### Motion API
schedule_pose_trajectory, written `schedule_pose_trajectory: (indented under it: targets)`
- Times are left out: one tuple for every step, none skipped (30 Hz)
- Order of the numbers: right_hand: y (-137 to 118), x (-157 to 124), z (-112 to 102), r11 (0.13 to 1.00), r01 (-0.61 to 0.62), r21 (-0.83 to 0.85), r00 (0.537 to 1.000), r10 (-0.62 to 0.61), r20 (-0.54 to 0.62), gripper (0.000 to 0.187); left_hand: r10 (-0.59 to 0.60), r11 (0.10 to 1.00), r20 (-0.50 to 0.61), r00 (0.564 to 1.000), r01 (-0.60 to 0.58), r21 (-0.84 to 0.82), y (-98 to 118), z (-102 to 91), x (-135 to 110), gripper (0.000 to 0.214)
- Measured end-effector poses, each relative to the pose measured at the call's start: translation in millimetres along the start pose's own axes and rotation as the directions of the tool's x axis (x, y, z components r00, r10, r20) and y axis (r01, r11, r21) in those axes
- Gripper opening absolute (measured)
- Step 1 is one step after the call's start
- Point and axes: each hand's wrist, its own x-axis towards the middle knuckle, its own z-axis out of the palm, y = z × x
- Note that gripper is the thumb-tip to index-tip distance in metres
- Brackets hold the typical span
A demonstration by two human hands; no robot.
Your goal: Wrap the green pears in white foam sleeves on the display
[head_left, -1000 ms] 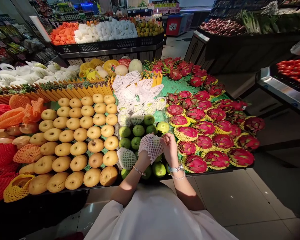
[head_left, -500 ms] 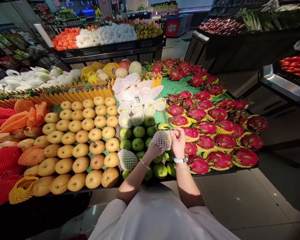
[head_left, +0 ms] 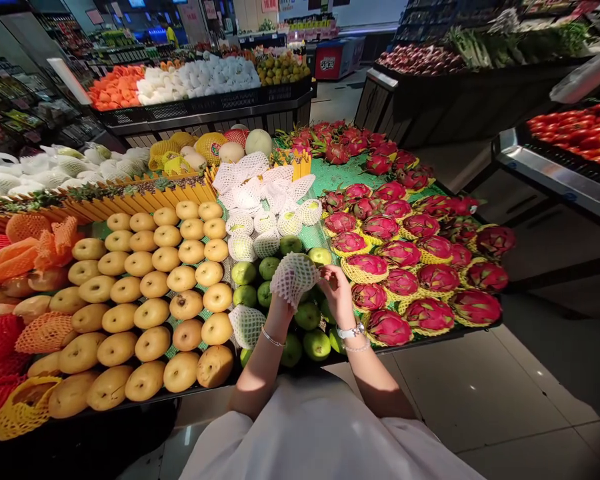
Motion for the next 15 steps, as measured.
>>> schedule_pose_trajectory:
  targets:
    - [2.2, -3.9, 2.3, 1.0, -0.019, 0.012, 1.0, 0.019, 0.002, 0.021, -0.042, 0.995, -0.019, 0.999, 0.04, -0.088, 2.4, -3.0, -1.9, 0.048]
    - [3.6, -6.4, 4.3, 1.0, -0.027, 0.015, 1.0, 0.027, 0.005, 0.02, -0.084, 0.982, -0.032, 0.996, 0.078, -0.174, 4.7, -5.1, -3.5, 0.048]
    - [4.2, -7.4, 5.8, 1.0, -0.027, 0.015, 1.0, 0.027, 0.016, 0.02, -0.119, 0.964, -0.035, 0.992, 0.107, -0.243, 6.9, -6.4, -4.8, 0.049]
    - [4.0, -7.1, 6.3, 1.0, -0.022, 0.017, 0.999, 0.022, 0.032, 0.02, -0.138, 0.952, -0.034, 0.99, 0.123, -0.282, 9.0, -7.1, -5.9, 0.049]
    - [3.4, -5.9, 5.9, 1.0, -0.015, 0.016, 0.998, 0.014, 0.053, 0.02, -0.15, 0.939, -0.026, 0.988, 0.134, -0.316, 10.9, -7.4, -6.7, 0.05]
    - [2.4, -4.1, 4.6, 1.0, -0.005, 0.014, 0.997, 0.004, 0.071, 0.019, -0.161, 0.923, -0.008, 0.987, 0.148, -0.356, 12.8, -7.5, -7.3, 0.05]
    - [1.3, -2.3, 2.8, 1.0, 0.006, 0.009, 0.996, -0.007, 0.087, 0.018, -0.169, 0.908, 0.019, 0.985, 0.164, -0.385, 14.4, -7.5, -7.6, 0.05]
    - [0.4, -0.7, 1.1, 1.0, 0.017, 0.008, 0.995, -0.018, 0.094, 0.017, -0.175, 0.9, 0.048, 0.983, 0.18, -0.396, 15.9, -7.8, -7.6, 0.051]
    - [-0.2, 0.3, 0.0, 1.0, 0.025, 0.011, 0.996, -0.025, 0.089, 0.017, -0.178, 0.897, 0.076, 0.981, 0.194, -0.398, 17.0, -8.3, -7.5, 0.051]
    - [-0.4, 0.6, 0.1, 0.999, 0.024, 0.021, 0.997, -0.026, 0.072, 0.018, -0.179, 0.897, 0.099, 0.979, 0.203, -0.394, 17.6, -9.2, -7.3, 0.051]
    - [0.0, 0.4, 1.6, 0.999, 0.018, 0.037, 0.999, -0.02, 0.045, 0.02, -0.173, 0.905, 0.11, 0.979, 0.202, -0.376, 17.8, -10.5, -7.0, 0.051]
    - [1.0, -0.2, 4.5, 0.998, 0.007, 0.06, 1.0, -0.008, 0.015, 0.023, -0.156, 0.922, 0.112, 0.981, 0.185, -0.339, 17.4, -12.0, -6.7, 0.051]
    - [2.6, -1.1, 8.6, 0.996, -0.008, 0.086, 1.0, 0.01, -0.018, 0.026, -0.122, 0.947, 0.116, 0.986, 0.151, -0.283, 16.5, -13.7, -6.5, 0.051]
    - [4.6, -1.9, 13.6, 0.994, -0.029, 0.107, 0.998, 0.035, -0.055, 0.029, -0.078, 0.971, 0.128, 0.989, 0.105, -0.217, 15.2, -15.3, -6.5, 0.053]
    - [6.9, -2.6, 18.9, 0.991, -0.053, 0.12, 0.994, 0.064, -0.087, 0.033, -0.041, 0.986, 0.149, 0.988, 0.064, -0.155, 13.6, -16.5, -7.0, 0.054]
